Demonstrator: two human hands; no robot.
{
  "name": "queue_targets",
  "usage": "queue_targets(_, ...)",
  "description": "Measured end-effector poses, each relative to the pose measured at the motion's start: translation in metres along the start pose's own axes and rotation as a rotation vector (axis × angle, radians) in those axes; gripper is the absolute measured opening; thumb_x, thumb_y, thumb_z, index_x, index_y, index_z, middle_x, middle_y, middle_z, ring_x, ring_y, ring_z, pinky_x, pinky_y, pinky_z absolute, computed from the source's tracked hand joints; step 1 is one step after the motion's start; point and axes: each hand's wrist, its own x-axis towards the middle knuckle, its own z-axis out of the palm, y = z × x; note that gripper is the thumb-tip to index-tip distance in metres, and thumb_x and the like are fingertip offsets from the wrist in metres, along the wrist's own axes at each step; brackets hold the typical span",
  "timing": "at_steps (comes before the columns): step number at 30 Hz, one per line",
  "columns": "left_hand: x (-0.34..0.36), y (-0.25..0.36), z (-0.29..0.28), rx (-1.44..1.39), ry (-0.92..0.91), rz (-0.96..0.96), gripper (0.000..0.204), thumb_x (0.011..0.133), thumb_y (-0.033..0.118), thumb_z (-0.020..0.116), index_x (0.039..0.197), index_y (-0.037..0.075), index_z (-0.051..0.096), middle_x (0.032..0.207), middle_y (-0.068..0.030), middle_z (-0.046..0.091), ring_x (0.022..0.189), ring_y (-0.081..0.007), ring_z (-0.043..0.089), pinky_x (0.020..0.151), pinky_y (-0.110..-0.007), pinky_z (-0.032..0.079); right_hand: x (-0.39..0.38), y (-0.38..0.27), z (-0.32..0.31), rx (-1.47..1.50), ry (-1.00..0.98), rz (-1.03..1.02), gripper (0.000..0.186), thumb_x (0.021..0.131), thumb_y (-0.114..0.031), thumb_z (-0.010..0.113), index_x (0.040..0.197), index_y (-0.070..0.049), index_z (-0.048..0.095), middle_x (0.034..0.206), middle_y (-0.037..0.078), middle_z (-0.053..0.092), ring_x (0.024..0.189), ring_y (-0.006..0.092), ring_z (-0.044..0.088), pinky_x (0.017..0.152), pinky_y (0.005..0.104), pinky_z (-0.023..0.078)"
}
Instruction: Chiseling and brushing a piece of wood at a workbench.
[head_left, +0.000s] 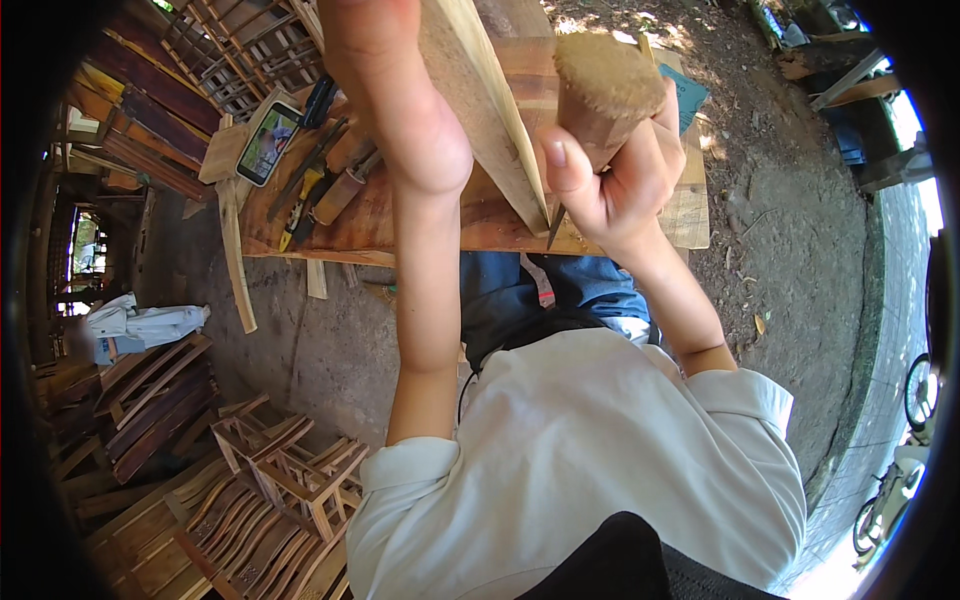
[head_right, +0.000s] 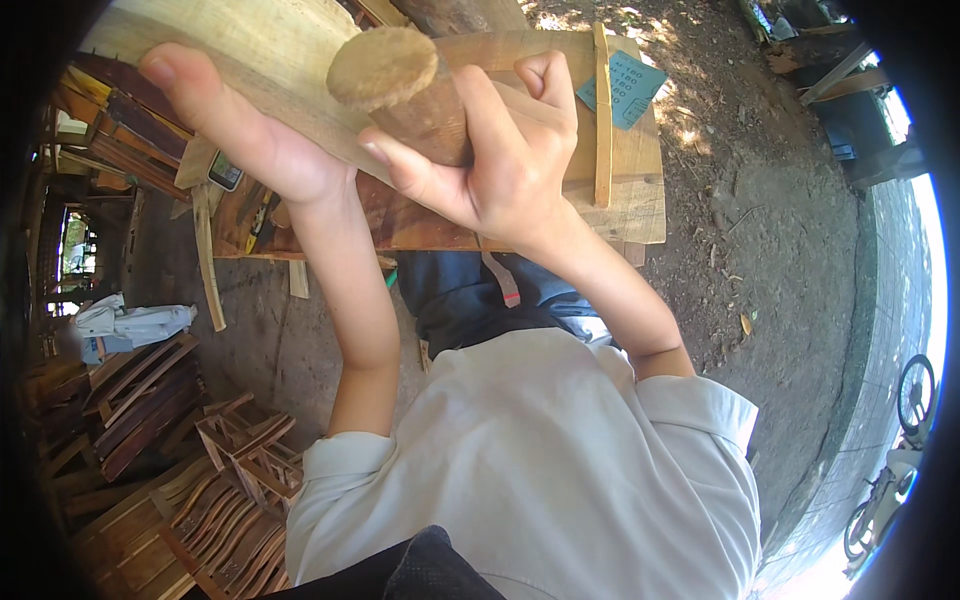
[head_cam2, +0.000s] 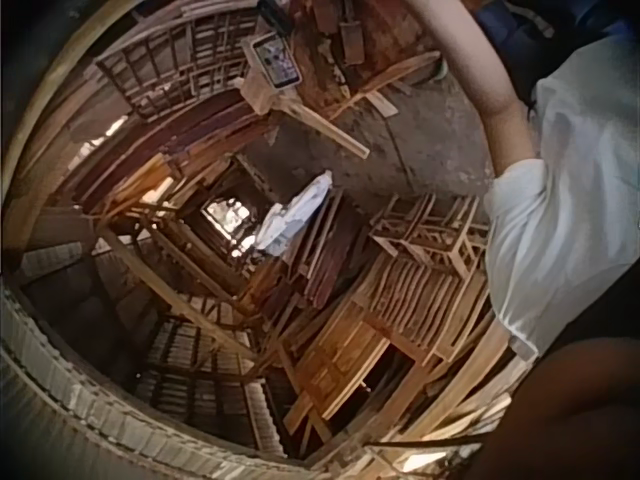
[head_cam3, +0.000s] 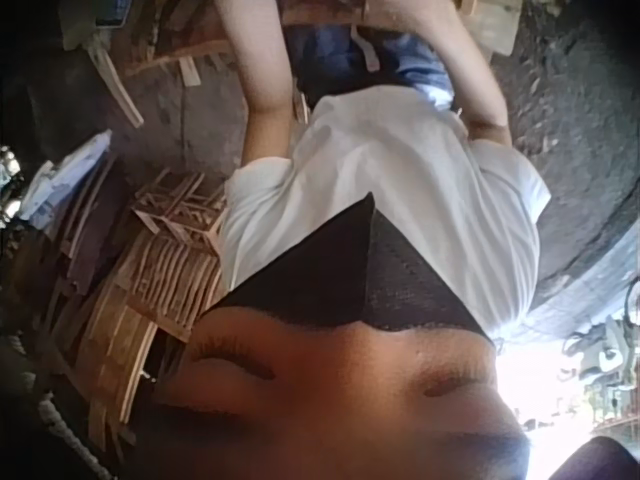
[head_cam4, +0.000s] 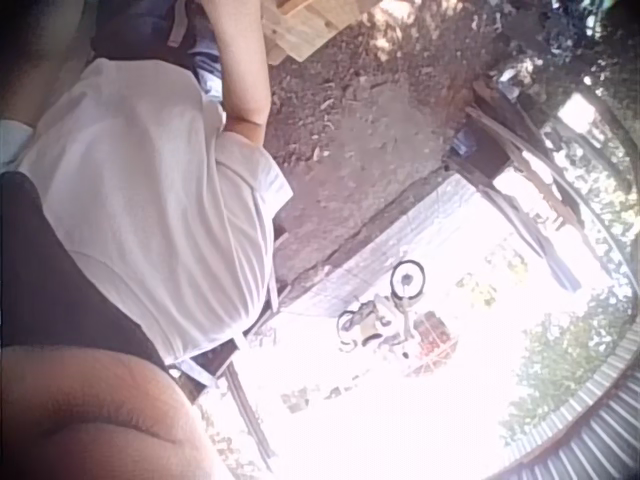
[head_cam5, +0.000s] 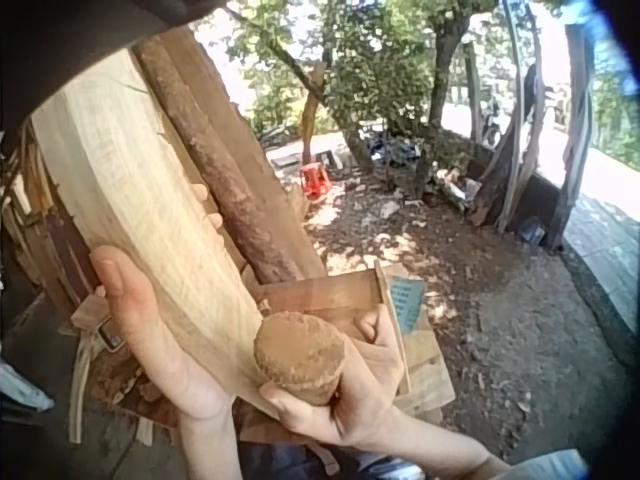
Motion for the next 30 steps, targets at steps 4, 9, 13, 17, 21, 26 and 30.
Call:
queue_targets(4,-0.003,-0.005,0.004,-0.01,-0.02,0.0,0.075,0.091,0.059,0.037,0.139,0.003,0.026,0.138,-0.0121,0.033,0.125,-0.0207,0.035,0.103,-0.035,0.03,0.002,-0.002,0.004,-0.008,0.015,-0.042,0.05,0.069,-0.048,0.075,0.076,-0.001,0.059,0.047,0.001,0.046,0.041,0.019,0.038,0.057,0.0317,0.029)
queue_targets(9,-0.002,-0.009,-0.001,-0.047,-0.031,-0.099,0.077,0.09,0.063,0.036,0.135,0.001,0.03,0.131,-0.0126,0.039,0.118,-0.0201,0.04,0.098,-0.033,0.033,-0.022,0.005,0.002,0.026,-0.068,0.056,0.047,0.07,-0.044,0.074,0.08,0.0,0.061,0.053,0.004,0.053,0.044,0.0223,0.041,0.062,0.0339,0.036)
queue_targets(13,-0.004,-0.009,-0.016,-0.078,-0.011,-0.213,0.075,0.089,0.065,0.036,0.127,0.002,0.037,0.119,-0.0124,0.047,0.099,-0.0206,0.05,0.084,-0.034,0.041,-0.014,0.004,0.001,0.018,-0.087,0.007,0.039,0.07,-0.036,0.074,0.078,0.0,0.061,0.055,0.006,0.054,0.047,0.0253,0.042,0.061,0.0348,0.035)
queue_targets(17,0.001,-0.005,-0.016,0.041,-0.085,-0.106,0.077,0.088,0.057,0.04,0.131,-0.007,0.038,0.125,-0.0191,0.048,0.113,-0.0272,0.048,0.094,-0.04,0.037,-0.016,0.001,0.002,0.041,-0.197,0.014,0.038,0.072,-0.035,0.073,0.079,0.0,0.061,0.061,0.007,0.057,0.049,0.0259,0.043,0.063,0.0358,0.035)
queue_targets(21,0.003,-0.001,-0.026,-0.017,-0.112,-0.2,0.079,0.086,0.06,0.043,0.133,-0.004,0.039,0.124,-0.0153,0.049,0.111,-0.0236,0.048,0.093,-0.038,0.037,-0.02,-0.005,0.002,0.135,-0.15,0.035,0.036,0.073,-0.035,0.072,0.081,-0.001,0.061,0.065,0.007,0.059,0.052,0.0249,0.043,0.064,0.0358,0.034)
queue_targets(26,0.006,-0.003,-0.028,-0.013,-0.086,-0.148,0.078,0.087,0.059,0.044,0.134,-0.003,0.037,0.126,-0.0147,0.048,0.115,-0.0233,0.046,0.098,-0.037,0.034,-0.037,0.008,-0.01,0.16,-0.137,0.072,0.034,0.078,-0.033,0.069,0.083,-0.002,0.058,0.07,0.008,0.058,0.063,0.0273,0.044,0.06,0.0365,0.036)
queue_targets(30,0.006,-0.002,-0.025,0.013,-0.073,-0.127,0.08,0.087,0.059,0.045,0.136,-0.003,0.034,0.128,-0.0151,0.047,0.118,-0.0233,0.044,0.099,-0.038,0.033,-0.046,0.01,-0.011,0.213,-0.086,0.229,0.033,0.078,-0.032,0.068,0.08,-0.001,0.056,0.068,0.008,0.056,0.064,0.0277,0.044,0.059,0.0367,0.037)
